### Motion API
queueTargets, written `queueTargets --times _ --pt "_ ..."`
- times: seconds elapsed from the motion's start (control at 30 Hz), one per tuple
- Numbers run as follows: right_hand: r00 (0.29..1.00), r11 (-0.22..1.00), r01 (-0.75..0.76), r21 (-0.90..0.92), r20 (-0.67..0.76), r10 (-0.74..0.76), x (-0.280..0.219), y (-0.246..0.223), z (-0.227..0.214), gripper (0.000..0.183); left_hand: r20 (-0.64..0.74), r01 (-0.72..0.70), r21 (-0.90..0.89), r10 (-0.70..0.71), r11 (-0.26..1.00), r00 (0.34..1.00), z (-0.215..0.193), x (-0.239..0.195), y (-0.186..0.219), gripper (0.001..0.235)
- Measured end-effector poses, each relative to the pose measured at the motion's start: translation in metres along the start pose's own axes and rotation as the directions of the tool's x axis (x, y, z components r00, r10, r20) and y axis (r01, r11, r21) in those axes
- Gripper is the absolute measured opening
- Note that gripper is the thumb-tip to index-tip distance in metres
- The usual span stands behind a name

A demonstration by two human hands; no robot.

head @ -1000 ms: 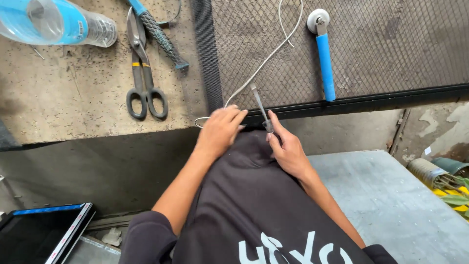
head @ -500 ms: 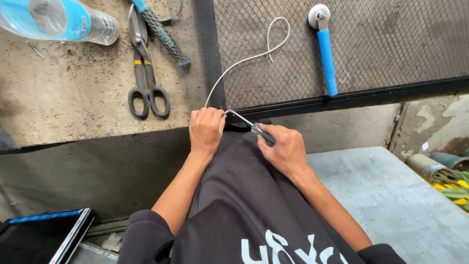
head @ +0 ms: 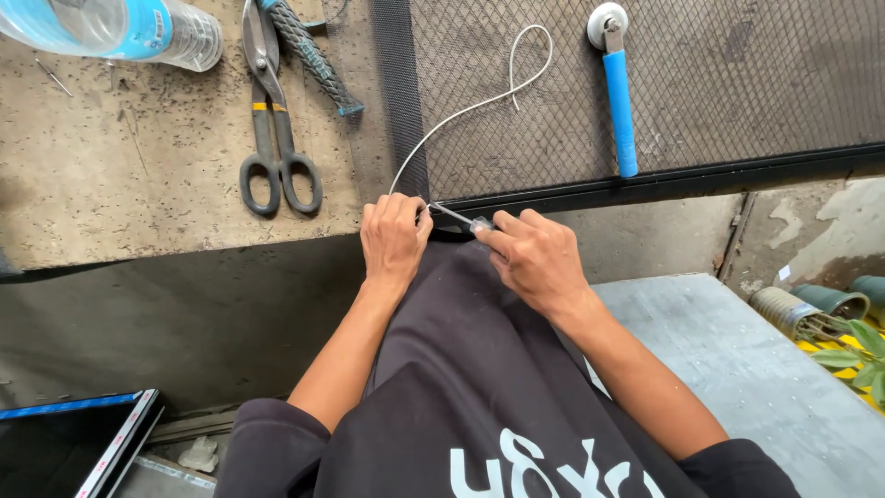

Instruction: Trimming excess metal mesh from a screen frame using snips and securing the edges with a screwdriver.

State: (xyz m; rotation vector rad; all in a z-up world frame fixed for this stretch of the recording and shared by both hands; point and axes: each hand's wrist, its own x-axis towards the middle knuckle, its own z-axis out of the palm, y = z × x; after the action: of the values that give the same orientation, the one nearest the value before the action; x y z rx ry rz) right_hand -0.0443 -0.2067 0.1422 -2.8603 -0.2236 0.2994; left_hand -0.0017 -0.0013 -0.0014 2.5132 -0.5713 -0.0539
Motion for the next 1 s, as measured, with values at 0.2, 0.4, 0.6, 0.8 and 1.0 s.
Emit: queueTargets --times 0.2,0.4,0.6,0.8,1.0 --pt "0.999 0.999 0.031 -0.021 0.009 -0.031 -0.001 -0.001 0.004 0.022 -0.018 -0.007 0.018 0.007 1.0 1.0 0.003 0.001 0.001 0.008" --pt "0.995 0.995 0.083 -0.052 -0.044 -0.085 0.006 -0.001 0.0 0.013 -0.012 -0.006 0.037 0.007 0.999 1.0 -0.001 0.004 0.004 0.008" --pt "0.991 0.988 0.104 -0.115 -0.068 -0.113 0.004 -0.008 0.007 0.017 -0.007 -0.047 0.075 0.048 0.996 0.999 0.006 0.003 0.001 0.008" --pt "0.996 0.994 0.091 -0.065 -0.019 -0.092 0.0 -0.002 0.011 0.017 -0.045 -0.066 0.092 0.07 0.994 0.997 0.013 0.001 -0.003 0.012" --pt "0.996 0.995 0.093 -0.049 -0.011 -0.093 0.002 -0.003 0.007 0.017 -0.066 -0.08 0.107 0.087 0.991 0.994 0.013 0.003 -0.003 0.011"
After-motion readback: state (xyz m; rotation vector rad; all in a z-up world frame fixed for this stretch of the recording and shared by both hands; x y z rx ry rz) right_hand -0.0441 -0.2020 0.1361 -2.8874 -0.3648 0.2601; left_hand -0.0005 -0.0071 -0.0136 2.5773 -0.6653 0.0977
